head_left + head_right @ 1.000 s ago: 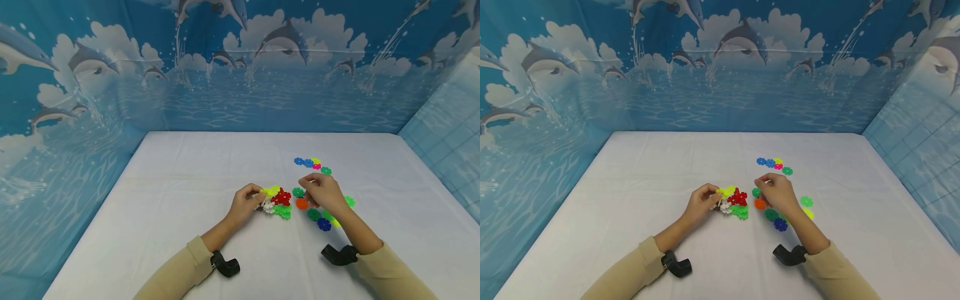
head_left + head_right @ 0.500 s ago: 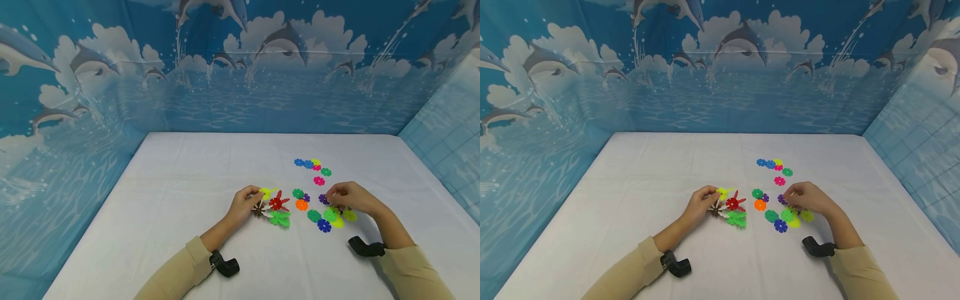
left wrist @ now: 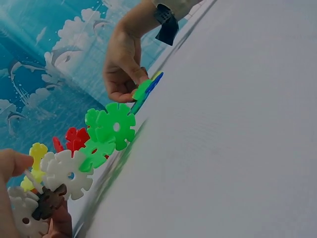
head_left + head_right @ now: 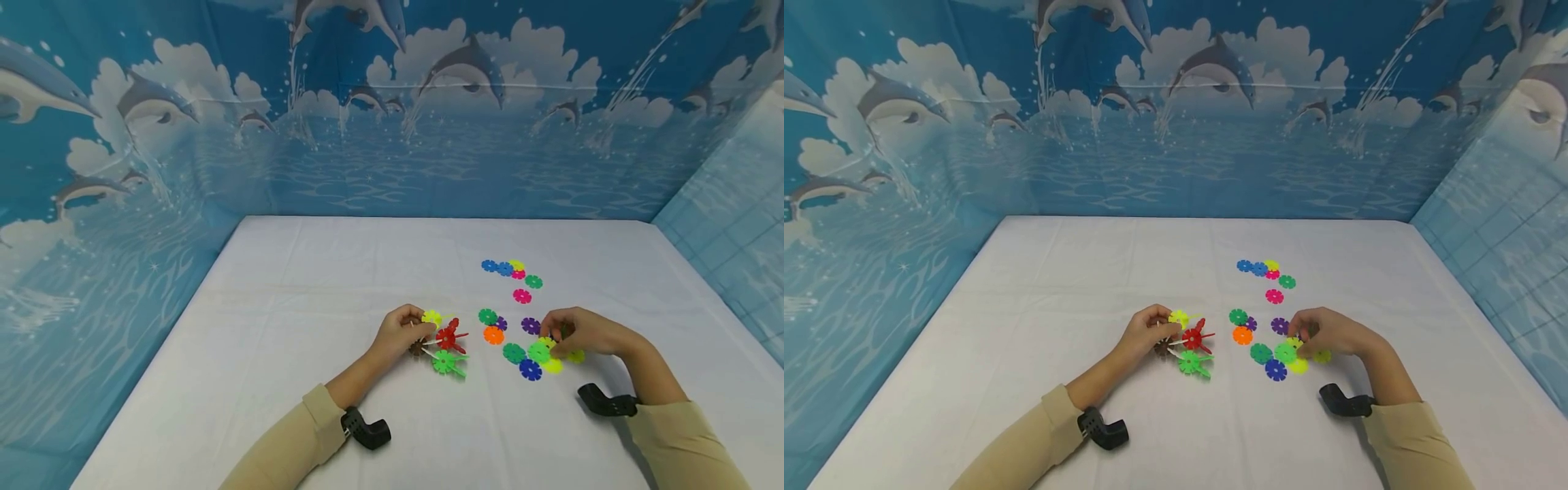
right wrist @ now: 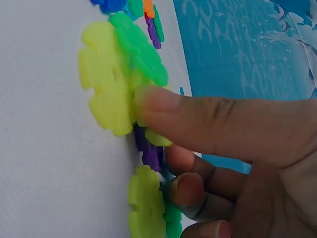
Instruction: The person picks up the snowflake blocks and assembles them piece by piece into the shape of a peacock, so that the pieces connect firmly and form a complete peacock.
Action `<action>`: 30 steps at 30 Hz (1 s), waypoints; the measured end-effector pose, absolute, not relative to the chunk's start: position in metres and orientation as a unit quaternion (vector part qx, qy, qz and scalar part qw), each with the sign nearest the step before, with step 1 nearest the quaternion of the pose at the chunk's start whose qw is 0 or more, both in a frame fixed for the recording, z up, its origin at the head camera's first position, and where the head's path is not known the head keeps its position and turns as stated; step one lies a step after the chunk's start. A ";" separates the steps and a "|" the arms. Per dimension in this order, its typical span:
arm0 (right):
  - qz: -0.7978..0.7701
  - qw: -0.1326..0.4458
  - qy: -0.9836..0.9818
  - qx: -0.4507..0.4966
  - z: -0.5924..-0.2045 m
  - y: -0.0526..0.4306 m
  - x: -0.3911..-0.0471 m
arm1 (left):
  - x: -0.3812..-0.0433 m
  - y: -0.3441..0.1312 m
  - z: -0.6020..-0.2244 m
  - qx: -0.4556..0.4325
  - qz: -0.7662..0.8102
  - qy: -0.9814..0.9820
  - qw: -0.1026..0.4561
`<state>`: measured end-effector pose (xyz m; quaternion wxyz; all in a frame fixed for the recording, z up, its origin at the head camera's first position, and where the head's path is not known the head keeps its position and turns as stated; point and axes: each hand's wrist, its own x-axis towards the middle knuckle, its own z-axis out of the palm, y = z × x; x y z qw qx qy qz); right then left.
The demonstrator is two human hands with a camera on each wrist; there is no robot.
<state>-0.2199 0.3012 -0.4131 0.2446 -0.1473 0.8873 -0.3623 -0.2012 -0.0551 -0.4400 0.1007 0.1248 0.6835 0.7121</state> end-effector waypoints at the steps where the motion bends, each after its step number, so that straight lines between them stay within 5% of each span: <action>1: -0.360 0.238 0.890 -0.146 -0.413 0.301 -0.220 | -0.203 -0.055 -0.444 0.125 0.712 0.683 0.101; 11: -0.403 0.172 0.893 -0.097 -0.409 0.287 -0.225 | -0.213 -0.053 -0.463 0.118 0.738 0.658 0.089; 30: -0.496 0.136 0.837 -0.185 -0.402 0.206 -0.227 | -0.211 -0.058 -0.461 0.180 0.706 0.670 0.142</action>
